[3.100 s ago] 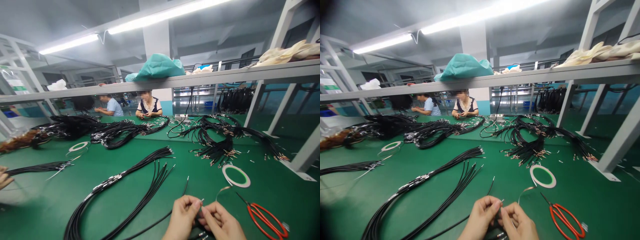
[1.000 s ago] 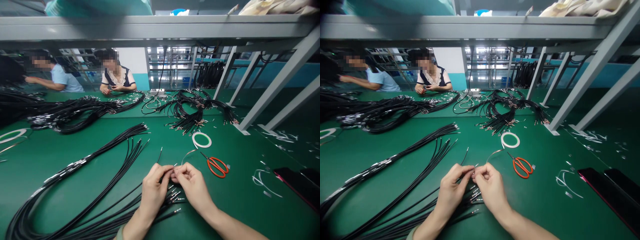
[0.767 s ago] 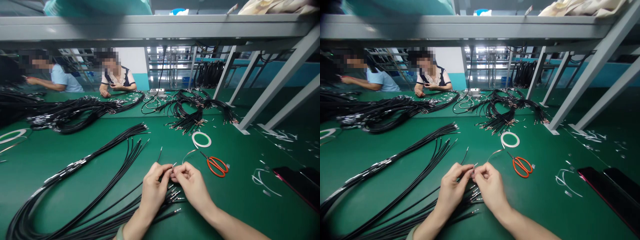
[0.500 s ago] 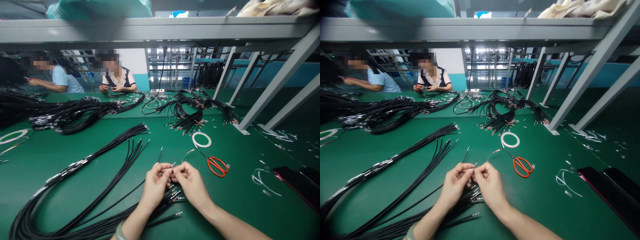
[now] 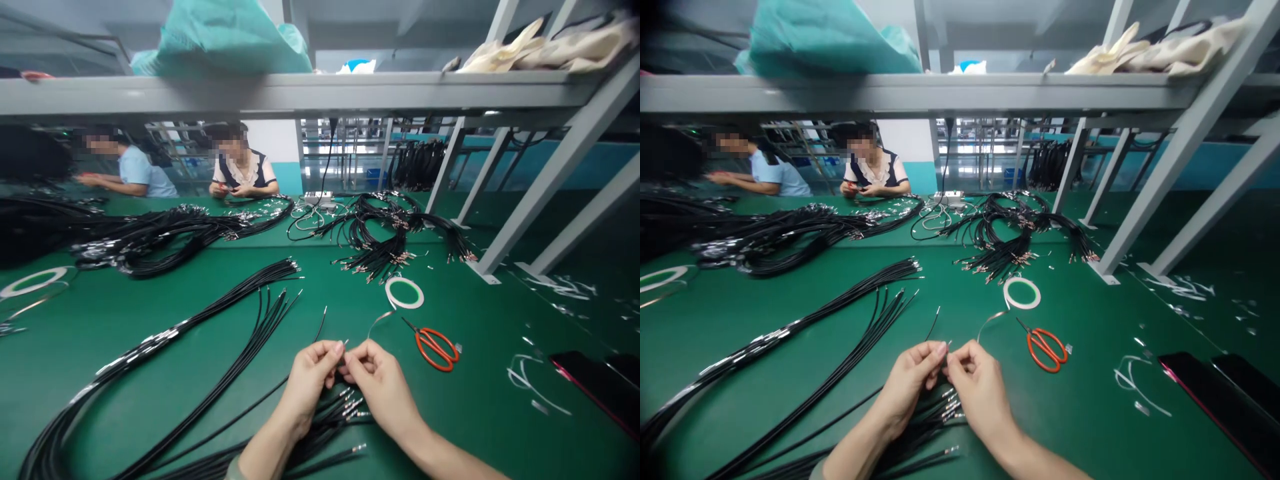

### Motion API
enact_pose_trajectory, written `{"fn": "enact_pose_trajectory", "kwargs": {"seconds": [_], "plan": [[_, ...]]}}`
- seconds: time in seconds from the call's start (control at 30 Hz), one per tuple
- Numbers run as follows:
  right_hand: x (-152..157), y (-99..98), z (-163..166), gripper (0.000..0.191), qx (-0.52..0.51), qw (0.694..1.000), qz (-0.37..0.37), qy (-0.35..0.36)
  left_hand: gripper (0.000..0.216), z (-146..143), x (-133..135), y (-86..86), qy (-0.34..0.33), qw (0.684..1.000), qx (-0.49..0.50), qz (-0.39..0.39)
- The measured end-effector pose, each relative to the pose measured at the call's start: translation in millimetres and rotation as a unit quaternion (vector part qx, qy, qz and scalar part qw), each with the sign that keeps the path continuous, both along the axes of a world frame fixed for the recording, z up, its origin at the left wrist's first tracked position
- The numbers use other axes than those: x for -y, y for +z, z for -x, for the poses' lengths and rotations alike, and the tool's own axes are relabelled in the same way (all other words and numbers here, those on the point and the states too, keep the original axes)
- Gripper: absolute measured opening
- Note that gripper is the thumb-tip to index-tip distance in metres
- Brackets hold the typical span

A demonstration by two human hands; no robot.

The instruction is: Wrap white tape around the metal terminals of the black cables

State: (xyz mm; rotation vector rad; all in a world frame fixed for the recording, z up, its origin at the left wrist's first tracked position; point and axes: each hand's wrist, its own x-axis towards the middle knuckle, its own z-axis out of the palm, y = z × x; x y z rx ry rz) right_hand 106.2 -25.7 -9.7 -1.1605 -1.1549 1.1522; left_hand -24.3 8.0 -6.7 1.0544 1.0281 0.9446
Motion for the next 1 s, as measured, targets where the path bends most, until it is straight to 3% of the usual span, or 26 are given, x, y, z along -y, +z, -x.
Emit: {"fn": "enact_pose_trajectory", "kwargs": {"seconds": [0.37,0.6,0.8,1.0], "plan": [[-7.9,-7.5,7.0,0.036,-0.012,1.000,0.011,-0.002,0.049,-1.6,-4.9,-7.3,0.073,0.997,-0.015,-0.020],[-2.0,0.8,1.7,0.032,-0.026,1.000,0.008,-0.003,0.036,8.8,-2.6,0.1,0.016,0.999,0.013,-0.048],[-1.3,0.0,-0.2,0.026,0.001,1.000,-0.008,-0.008,0.018,7.7,-0.1,-1.3,0.056,0.979,-0.121,-0.152],[0.3,5.0,-1.5,0.024,0.013,1.000,-0.017,-0.006,0.018,4.5,1.1,-1.6,0.056,0.988,-0.087,-0.117]]}}
